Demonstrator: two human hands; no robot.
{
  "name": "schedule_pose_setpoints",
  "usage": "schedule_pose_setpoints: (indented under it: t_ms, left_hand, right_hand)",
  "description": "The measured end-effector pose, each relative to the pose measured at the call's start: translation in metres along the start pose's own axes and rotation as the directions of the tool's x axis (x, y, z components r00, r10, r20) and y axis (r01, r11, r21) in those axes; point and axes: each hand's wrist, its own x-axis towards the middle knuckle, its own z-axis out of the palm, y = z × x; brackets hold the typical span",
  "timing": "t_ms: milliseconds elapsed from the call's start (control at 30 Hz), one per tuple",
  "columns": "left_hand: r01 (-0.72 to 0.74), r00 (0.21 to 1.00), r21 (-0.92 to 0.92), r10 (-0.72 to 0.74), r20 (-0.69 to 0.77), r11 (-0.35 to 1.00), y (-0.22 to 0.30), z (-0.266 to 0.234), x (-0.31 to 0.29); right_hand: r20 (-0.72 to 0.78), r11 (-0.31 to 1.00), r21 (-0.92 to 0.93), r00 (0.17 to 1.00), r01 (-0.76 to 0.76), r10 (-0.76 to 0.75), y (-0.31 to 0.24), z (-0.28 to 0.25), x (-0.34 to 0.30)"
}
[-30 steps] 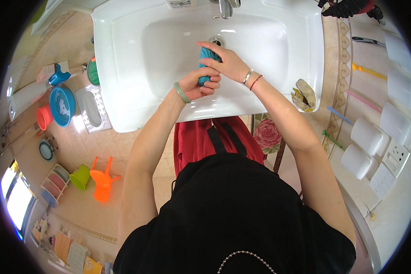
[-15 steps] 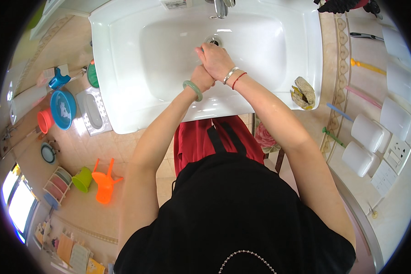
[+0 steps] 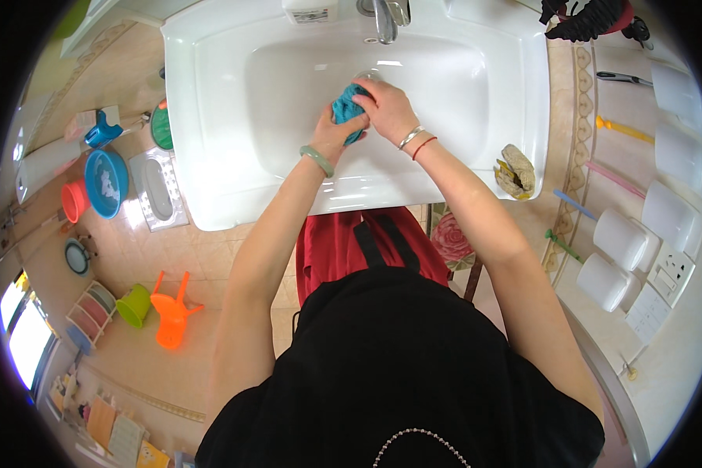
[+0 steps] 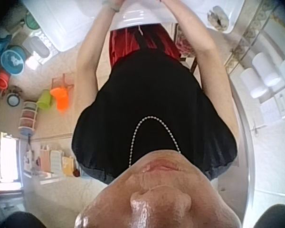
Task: The person washes a yellow cloth in a blue basin of water, then moves to a white bathroom sink. They turn on the faucet, wet a blue cloth, and wipe the sink basin and faucet. The person rinses the cloth under running water and continues wiping the sink surface.
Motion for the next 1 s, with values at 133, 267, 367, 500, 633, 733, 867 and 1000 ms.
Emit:
schedule_pose_setpoints:
  t_ms: [133,267,367,500,633,733,867,1000]
  left_hand:
    - [0.282,0.956,-0.512,-0.192,0.222,0.811,0.016,-0.036,-0.005]
    - [0.209,0.967,-0.518,-0.253,-0.015,0.829,0.019,-0.060,-0.009]
    - [0.184,0.969,-0.372,-0.231,-0.086,0.910,0.025,-0.046,-0.017]
    - [0.292,0.956,-0.285,-0.275,0.100,0.913,0.029,-0.028,-0.025]
    - [0.283,0.959,-0.238,-0.275,0.068,0.929,0.016,-0.023,-0.009]
    - [0.239,0.960,-0.362,-0.275,-0.051,0.901,0.023,-0.001,0.006]
    - [0.116,0.978,-0.565,-0.193,-0.079,0.817,0.029,0.046,0.021]
    - [-0.021,1.000,-0.764,0.029,-0.003,0.645,0.035,0.085,0.048]
  right_hand:
    - [-0.103,0.963,0.243,0.990,0.120,-0.097,-0.020,-0.007,0.002]
    - [-0.117,0.982,-0.034,0.976,0.183,-0.186,-0.031,-0.010,-0.003]
    - [-0.149,0.972,-0.198,0.976,0.128,-0.159,-0.038,-0.004,-0.004]
    - [-0.227,0.980,0.175,0.965,-0.092,0.131,-0.037,0.010,0.011]
    - [-0.216,0.688,0.685,0.836,-0.239,0.505,-0.016,0.014,0.017]
    - [-0.225,0.518,0.820,0.695,-0.244,0.683,0.016,0.003,0.012]
    - [-0.258,0.410,0.903,0.601,-0.130,0.757,0.037,-0.030,0.019]
    - [-0.538,0.638,0.765,0.629,0.085,0.562,0.018,-0.066,0.054]
